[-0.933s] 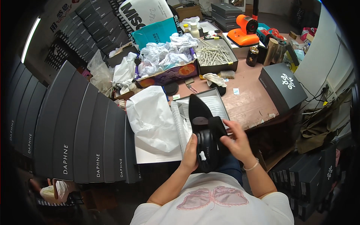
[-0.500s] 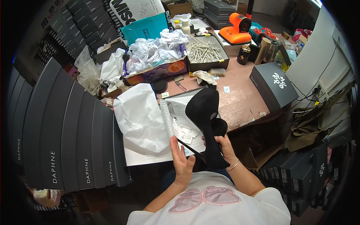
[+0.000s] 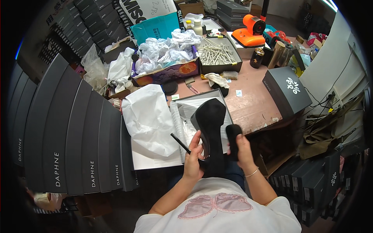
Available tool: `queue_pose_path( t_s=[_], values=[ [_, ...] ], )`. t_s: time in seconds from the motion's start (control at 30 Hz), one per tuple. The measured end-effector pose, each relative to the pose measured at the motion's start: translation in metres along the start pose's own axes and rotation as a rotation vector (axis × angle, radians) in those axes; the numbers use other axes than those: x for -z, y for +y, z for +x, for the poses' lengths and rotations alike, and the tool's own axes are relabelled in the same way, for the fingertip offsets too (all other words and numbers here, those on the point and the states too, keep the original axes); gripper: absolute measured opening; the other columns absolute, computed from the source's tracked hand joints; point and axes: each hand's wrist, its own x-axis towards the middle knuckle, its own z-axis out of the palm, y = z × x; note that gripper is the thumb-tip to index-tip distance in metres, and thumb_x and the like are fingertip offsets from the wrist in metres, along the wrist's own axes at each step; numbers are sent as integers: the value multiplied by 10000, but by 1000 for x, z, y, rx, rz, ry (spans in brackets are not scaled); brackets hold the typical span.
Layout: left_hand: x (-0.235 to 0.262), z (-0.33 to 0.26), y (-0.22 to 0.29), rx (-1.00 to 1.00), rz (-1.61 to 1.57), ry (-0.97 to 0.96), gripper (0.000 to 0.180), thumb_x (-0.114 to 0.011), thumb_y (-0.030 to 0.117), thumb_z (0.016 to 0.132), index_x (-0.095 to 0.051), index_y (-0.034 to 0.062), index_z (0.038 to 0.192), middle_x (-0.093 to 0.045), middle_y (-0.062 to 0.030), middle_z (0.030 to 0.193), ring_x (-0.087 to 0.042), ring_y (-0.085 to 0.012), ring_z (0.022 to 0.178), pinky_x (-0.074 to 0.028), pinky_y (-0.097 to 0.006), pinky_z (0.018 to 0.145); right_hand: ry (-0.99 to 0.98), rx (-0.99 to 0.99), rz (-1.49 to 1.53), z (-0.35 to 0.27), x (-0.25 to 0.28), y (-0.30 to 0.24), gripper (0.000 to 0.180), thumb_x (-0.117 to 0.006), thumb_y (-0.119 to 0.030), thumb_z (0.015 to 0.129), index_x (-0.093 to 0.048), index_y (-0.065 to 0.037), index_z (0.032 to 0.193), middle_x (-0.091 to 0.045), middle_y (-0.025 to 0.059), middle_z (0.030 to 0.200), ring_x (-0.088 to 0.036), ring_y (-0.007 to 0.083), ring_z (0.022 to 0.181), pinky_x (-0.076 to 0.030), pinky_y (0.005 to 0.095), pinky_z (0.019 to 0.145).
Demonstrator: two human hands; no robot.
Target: Cleaning and packing high-heeled shoes into boxes with protective tissue and foam.
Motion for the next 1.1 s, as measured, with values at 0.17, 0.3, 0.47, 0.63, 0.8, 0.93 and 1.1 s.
queue_pose_path(
  t_s=[0.17,0.3,0.47,0.63,0.8,0.93,1.1],
  values=[
    [5,-2,0,-20,95,6,605,-410,99,908,-257,22,1488,-296,-113,1515,-474,-174,1246,-451,-264,951,-190,1103,-1145,-11,-35,-56,301,-626,-160,857,-645,-70,1144,-580,70,998,-604,221,856,-509,321,723],
    [9,-24,13,36,190,-47,628,-434,149,878,-281,13,1472,-346,-149,1479,-518,-233,1205,-496,-349,922,-16,1219,-1355,86,3,-82,276,-669,-103,810,-679,-71,1084,-585,107,995,-614,278,844,-504,344,706],
    [49,-10,44,-54,-421,15,508,-389,229,935,-398,-1,1387,-530,-213,1313,-589,-352,1115,-495,-448,969,138,821,-1414,185,74,-41,387,-678,-180,842,-608,-83,1209,-552,157,1145,-541,326,1064,-450,415,880],
    [104,15,26,-86,-1064,43,666,-509,459,930,-450,-86,1307,-524,-277,1290,-592,-369,1123,-523,-435,950,-355,718,-1506,146,-12,-25,907,-754,-428,758,-305,-83,1466,-355,250,1428,-333,389,1336,-252,522,1094],
    [70,-4,14,21,-842,139,898,-494,679,861,-421,-87,1326,-560,-228,1250,-620,-293,1061,-544,-389,887,-432,725,-1601,152,-10,27,331,-702,-181,797,-631,-49,1092,-614,134,1066,-564,312,1059,-413,420,950],
    [98,-21,25,53,-807,-78,903,-455,718,857,-450,-50,1331,-653,-184,1111,-665,-276,966,-552,-410,852,89,498,-590,140,17,10,109,-615,-113,903,-653,-51,984,-646,68,943,-632,208,854,-498,304,747],
    [64,-18,15,32,133,-304,608,-475,432,983,-419,-31,1372,-570,-209,1260,-534,-330,1218,-428,-439,1034,258,360,267,120,53,-15,181,-493,-96,984,-579,-28,1128,-627,39,1028,-611,143,935,-514,282,810]
  ],
)
